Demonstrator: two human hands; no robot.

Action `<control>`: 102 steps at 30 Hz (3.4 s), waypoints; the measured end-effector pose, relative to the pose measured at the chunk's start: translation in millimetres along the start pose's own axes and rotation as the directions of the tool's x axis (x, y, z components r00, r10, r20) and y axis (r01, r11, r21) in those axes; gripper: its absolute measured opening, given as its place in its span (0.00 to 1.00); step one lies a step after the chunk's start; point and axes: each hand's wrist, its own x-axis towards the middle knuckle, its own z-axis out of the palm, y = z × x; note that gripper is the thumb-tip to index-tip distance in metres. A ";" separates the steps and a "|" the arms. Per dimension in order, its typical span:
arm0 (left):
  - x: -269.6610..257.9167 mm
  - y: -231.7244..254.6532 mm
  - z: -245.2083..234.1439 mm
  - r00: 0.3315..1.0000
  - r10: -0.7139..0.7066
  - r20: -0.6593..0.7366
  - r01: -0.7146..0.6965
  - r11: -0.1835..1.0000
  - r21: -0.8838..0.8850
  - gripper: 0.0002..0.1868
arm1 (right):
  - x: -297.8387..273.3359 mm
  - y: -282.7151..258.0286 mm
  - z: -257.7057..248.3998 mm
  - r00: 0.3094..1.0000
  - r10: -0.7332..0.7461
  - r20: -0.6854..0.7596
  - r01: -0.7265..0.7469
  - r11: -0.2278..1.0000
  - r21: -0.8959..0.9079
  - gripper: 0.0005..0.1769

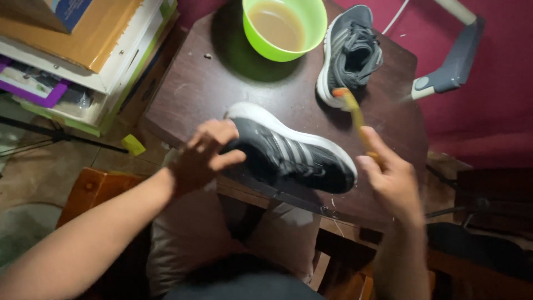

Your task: Cleaning the midsole of a black sneaker using a toothbrush and a bowl of cleaning solution.

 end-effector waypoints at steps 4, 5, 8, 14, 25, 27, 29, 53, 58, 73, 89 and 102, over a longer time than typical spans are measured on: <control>-2.1 -17.6 2.1 0.996 -0.066 0.063 0.052 0.978 0.203 0.05 | -5.1 10.2 47.9 0.999 -0.014 0.036 0.008 0.988 0.151 0.41; -3.1 -16.0 2.1 0.979 -0.174 0.108 0.158 0.977 0.140 0.07 | -13.1 8.5 50.8 0.999 -0.008 0.033 0.002 0.982 0.190 0.47; 6.4 -2.9 -16.8 0.813 -0.473 0.340 0.536 0.836 -0.118 0.15 | -44.0 -10.3 61.9 0.999 -0.005 0.046 -0.017 0.882 0.471 0.53; 11.7 0.8 -18.7 0.150 -0.550 0.822 0.977 0.208 -0.040 0.52 | -104.1 -32.3 111.4 0.969 -0.164 0.183 -0.033 0.651 0.759 0.53; 23.6 -12.7 -13.7 0.235 -0.419 0.877 0.949 -0.095 -0.300 0.34 | -71.1 13.9 97.2 0.937 -0.349 -0.014 0.241 0.615 0.750 0.48; 31.6 -21.7 -31.3 0.160 -0.217 0.963 0.978 -0.098 -0.185 0.38 | -49.5 10.5 77.6 0.785 -0.541 -0.302 0.600 0.786 0.151 0.20; 28.5 -18.9 -35.6 0.165 -0.181 0.970 0.980 -0.081 -0.182 0.41 | -47.1 -1.7 69.1 0.781 -0.597 -0.183 0.624 0.742 0.245 0.22; 11.0 -33.1 -20.9 0.291 -0.183 0.939 0.957 0.042 -0.288 0.37 | -67.3 -6.5 104.6 0.815 -0.579 0.020 0.576 0.813 0.085 0.40; 8.3 -31.8 -17.3 0.269 -0.172 0.948 0.963 0.080 -0.259 0.39 | -59.1 -12.7 95.7 0.898 -0.431 -0.082 0.433 0.901 0.008 0.40; -3.8 -27.5 -2.2 0.200 -0.153 0.968 0.834 -0.492 -0.250 0.14 | -83.9 -28.8 99.5 0.871 -0.488 0.057 0.477 0.867 0.146 0.51; -5.2 -15.8 2.0 0.285 -0.344 0.895 0.826 -0.386 -0.411 0.09 | -116.7 -60.2 102.1 0.881 -0.392 0.267 0.412 0.911 -0.021 0.48; -12.8 -3.0 16.2 0.261 -0.475 0.841 0.793 -0.391 -0.467 0.12 | -104.4 -139.8 70.5 0.893 0.312 0.323 -0.393 0.891 0.228 0.20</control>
